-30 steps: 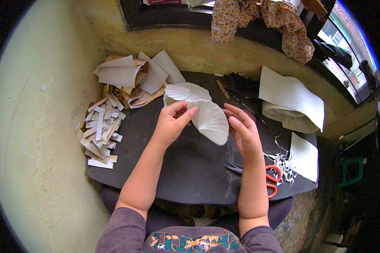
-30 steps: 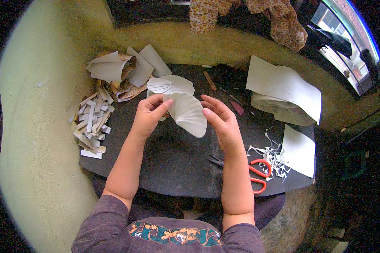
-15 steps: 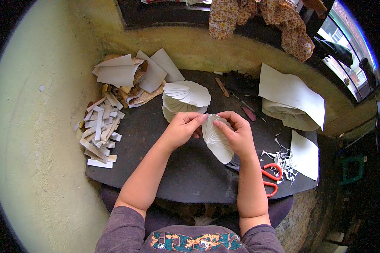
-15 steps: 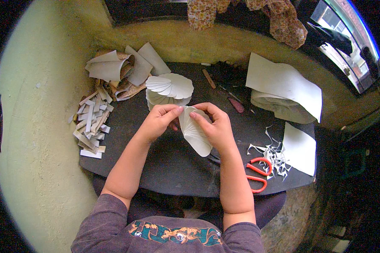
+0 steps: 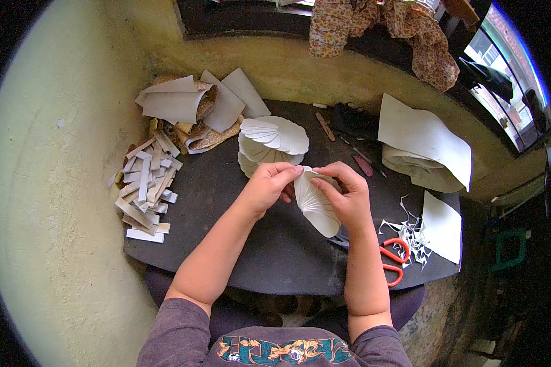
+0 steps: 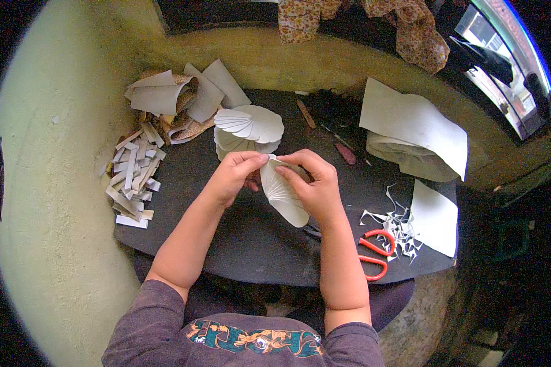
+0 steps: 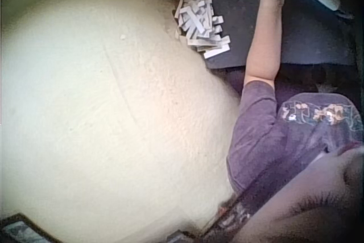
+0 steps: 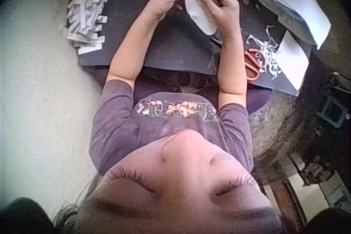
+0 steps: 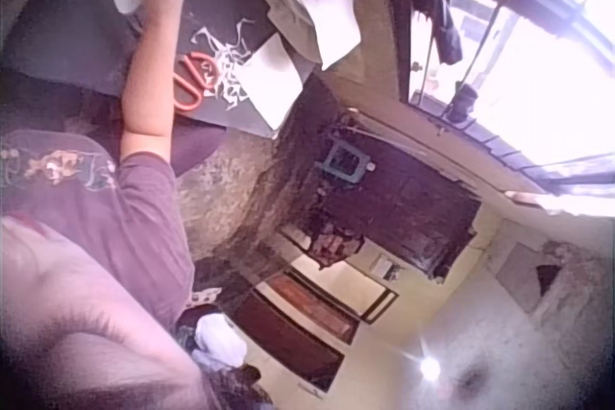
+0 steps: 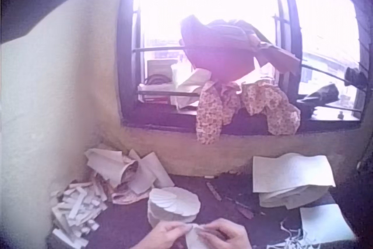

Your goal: The person folds and stacks white paper pieces into fan-like shapes, then cleans up paper scraps. They use a pen and a small purple object to draw curved lines on a sheet of white paper.

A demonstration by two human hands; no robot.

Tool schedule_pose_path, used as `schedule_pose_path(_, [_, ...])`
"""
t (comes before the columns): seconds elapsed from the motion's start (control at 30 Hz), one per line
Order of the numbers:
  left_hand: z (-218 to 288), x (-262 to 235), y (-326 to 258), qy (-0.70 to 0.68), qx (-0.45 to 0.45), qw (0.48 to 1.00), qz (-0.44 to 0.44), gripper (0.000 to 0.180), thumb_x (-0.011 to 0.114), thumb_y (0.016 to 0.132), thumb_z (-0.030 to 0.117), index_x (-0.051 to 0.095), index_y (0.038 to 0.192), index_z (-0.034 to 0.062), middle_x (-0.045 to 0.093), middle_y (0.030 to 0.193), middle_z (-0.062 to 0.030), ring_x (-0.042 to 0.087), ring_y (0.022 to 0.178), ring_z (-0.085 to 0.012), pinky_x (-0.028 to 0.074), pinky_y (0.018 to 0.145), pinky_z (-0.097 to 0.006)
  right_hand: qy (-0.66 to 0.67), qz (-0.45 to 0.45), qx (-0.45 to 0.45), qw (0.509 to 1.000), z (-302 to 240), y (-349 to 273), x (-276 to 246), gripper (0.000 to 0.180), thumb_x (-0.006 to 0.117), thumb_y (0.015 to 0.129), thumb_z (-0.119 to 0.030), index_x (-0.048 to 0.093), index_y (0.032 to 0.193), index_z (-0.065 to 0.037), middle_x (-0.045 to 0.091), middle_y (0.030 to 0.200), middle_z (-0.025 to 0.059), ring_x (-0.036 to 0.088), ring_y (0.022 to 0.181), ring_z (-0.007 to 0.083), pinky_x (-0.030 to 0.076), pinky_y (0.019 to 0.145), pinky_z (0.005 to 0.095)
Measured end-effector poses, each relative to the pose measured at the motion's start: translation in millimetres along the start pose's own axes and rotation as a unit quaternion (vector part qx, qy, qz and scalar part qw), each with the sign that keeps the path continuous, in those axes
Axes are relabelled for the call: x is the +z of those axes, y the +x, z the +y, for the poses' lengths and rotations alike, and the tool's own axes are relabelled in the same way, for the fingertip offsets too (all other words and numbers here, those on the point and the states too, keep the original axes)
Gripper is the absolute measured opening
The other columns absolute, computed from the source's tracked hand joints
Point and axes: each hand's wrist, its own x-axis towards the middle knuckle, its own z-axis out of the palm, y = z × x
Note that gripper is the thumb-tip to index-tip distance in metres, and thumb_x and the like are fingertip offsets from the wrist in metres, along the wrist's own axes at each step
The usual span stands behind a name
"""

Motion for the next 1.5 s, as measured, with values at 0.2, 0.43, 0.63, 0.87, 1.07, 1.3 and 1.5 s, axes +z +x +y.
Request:
schedule_pose_path(0.2, [1,1,-1,0.004,-0.006,1.000,0.009,0.025,0.058,0.089,0.030,0.067,0.092,0.0067,0.064,0.076,0.0000,0.057,0.062,-0.0076,0.044,0.052,-0.022,-0.024,-0.016,-0.081,0.996,-7,0,-2,0.014,0.071,0.073,0.002,0.068,0.087,-0.002,0.063,0.079,0.0078,0.062,0.074,0.0185,0.048,0.066,0.0272])
schedule_pose_path(0.43, [-7,-1,6,0.017,0.009,0.999,0.039,0.026,0.057,0.092,0.028,0.066,0.091,0.0042,0.062,0.074,0.0001,0.055,0.061,-0.0075,0.043,0.052,-0.022,-0.043,-0.024,-0.242,0.969,-10,-3,0,0.020,0.072,0.067,0.005,0.069,0.085,-0.004,0.063,0.078,0.0082,0.063,0.070,0.0206,0.050,0.062,0.0292])
schedule_pose_path(0.63, [-14,1,8,-0.025,0.029,0.998,0.041,0.024,0.055,0.094,0.024,0.065,0.089,0.0024,0.061,0.072,0.0014,0.053,0.060,-0.0067,0.042,0.054,-0.023,-0.069,-0.018,-0.359,0.930,-26,-6,11,0.019,0.072,0.066,0.006,0.070,0.083,-0.003,0.062,0.075,0.0072,0.061,0.066,0.0207,0.050,0.058,0.0292])
schedule_pose_path(0.87, [-9,15,0,-0.012,0.066,0.996,0.055,0.029,0.053,0.095,0.026,0.063,0.086,0.0000,0.059,0.066,-0.0012,0.053,0.053,-0.0079,0.043,0.047,-0.024,-0.086,0.008,-0.423,0.902,-32,-12,8,0.024,0.066,0.057,0.001,0.071,0.081,-0.001,0.063,0.078,0.0071,0.060,0.067,0.0206,0.051,0.057,0.0304])
schedule_pose_path(1.07, [-15,16,0,0.016,0.067,0.996,0.057,0.026,0.054,0.095,0.025,0.065,0.090,0.0020,0.059,0.070,0.0019,0.051,0.058,-0.0049,0.040,0.051,-0.022,-0.104,-0.012,-0.450,0.887,-43,-17,6,0.019,0.068,0.064,-0.002,0.071,0.083,-0.002,0.064,0.080,0.0070,0.062,0.069,0.0194,0.051,0.056,0.0298])
schedule_pose_path(1.3, [-7,17,-1,0.054,0.091,0.994,0.033,0.028,0.049,0.097,0.029,0.062,0.093,0.0045,0.059,0.068,0.0006,0.054,0.054,-0.0071,0.041,0.047,-0.022,-0.080,0.046,-0.303,0.948,-51,-19,-8,0.016,0.070,0.071,0.001,0.069,0.086,-0.004,0.062,0.075,0.0097,0.061,0.063,0.0206,0.050,0.055,0.0303])
schedule_pose_path(1.5, [4,13,-8,0.057,0.101,0.993,0.005,0.030,0.047,0.098,0.032,0.060,0.100,0.0050,0.061,0.072,-0.0007,0.055,0.056,-0.0067,0.044,0.048,-0.022,0.114,0.056,0.048,0.991,-22,-7,-10,0.019,0.067,0.084,-0.006,0.065,0.102,0.001,0.065,0.089,0.0046,0.059,0.078,0.0087,0.047,0.067,0.0222])
